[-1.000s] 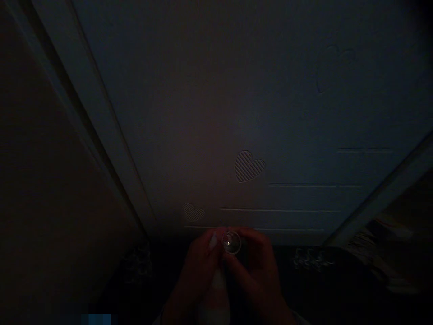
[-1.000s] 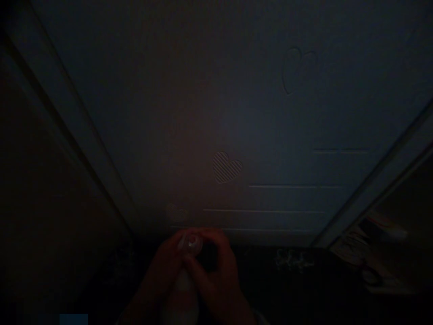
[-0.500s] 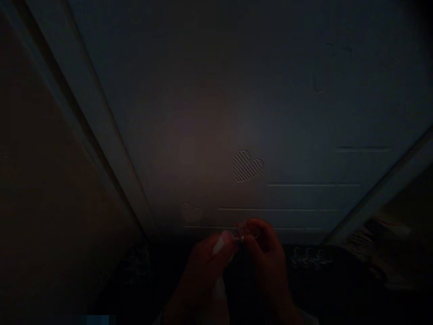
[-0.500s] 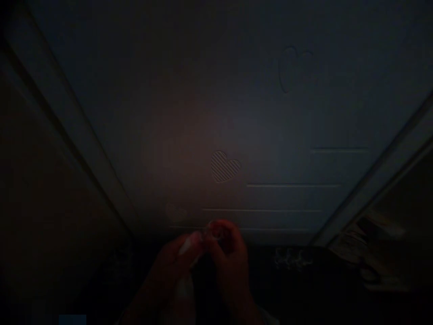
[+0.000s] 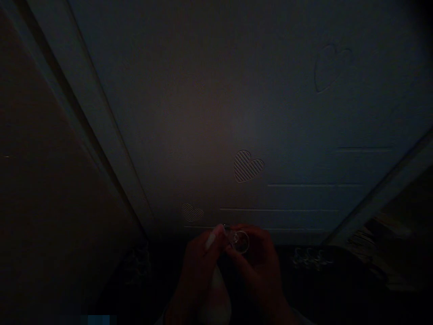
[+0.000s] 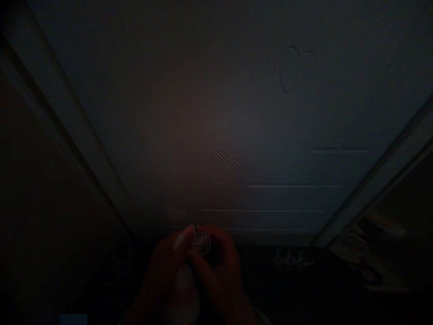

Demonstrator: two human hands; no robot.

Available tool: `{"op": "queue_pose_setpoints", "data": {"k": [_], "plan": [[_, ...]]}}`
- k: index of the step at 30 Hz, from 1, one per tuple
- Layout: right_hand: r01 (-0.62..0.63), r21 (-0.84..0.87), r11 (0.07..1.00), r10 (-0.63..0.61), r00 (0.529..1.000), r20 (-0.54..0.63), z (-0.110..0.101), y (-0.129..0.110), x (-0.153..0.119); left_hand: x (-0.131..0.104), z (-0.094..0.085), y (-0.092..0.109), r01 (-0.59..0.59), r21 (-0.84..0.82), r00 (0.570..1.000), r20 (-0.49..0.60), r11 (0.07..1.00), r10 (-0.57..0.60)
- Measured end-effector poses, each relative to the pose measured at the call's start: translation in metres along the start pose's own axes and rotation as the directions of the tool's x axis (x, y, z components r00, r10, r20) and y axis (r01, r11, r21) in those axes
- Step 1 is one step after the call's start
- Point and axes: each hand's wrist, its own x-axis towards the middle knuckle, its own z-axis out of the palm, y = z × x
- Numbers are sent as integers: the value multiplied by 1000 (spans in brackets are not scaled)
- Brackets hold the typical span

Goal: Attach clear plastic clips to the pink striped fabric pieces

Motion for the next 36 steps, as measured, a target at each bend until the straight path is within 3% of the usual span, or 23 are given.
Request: {"op": "queue_pose_setpoints", "data": {"k": [5,9,13,17,21,26,36], "plan": [[-87,133,987,101,990,-97,-8,-3,6,2,-2,2,42,57,997,-60,997,-39],[-202,184,962,234,957,-171,-16,-3,15,4,-3,-6,73,-18,994,-80,997,-74],[-309,169,936,331,936,-118,-10,0,20,5,1,-17,134,-157,991,12,978,-134],[-317,59,947,321,945,-68,-5,6,20,5,4,-14,143,-247,989,80,958,-127],[-344,27,939,345,932,-116,-11,12,21,1,0,-7,193,-202,969,196,960,-153],[-409,87,909,413,910,-44,-15,15,23,-4,-1,-6,140,-126,952,289,982,-99],[-447,138,884,451,893,4,-10,14,21,-8,-1,1,155,-17,951,272,988,-145]]}}
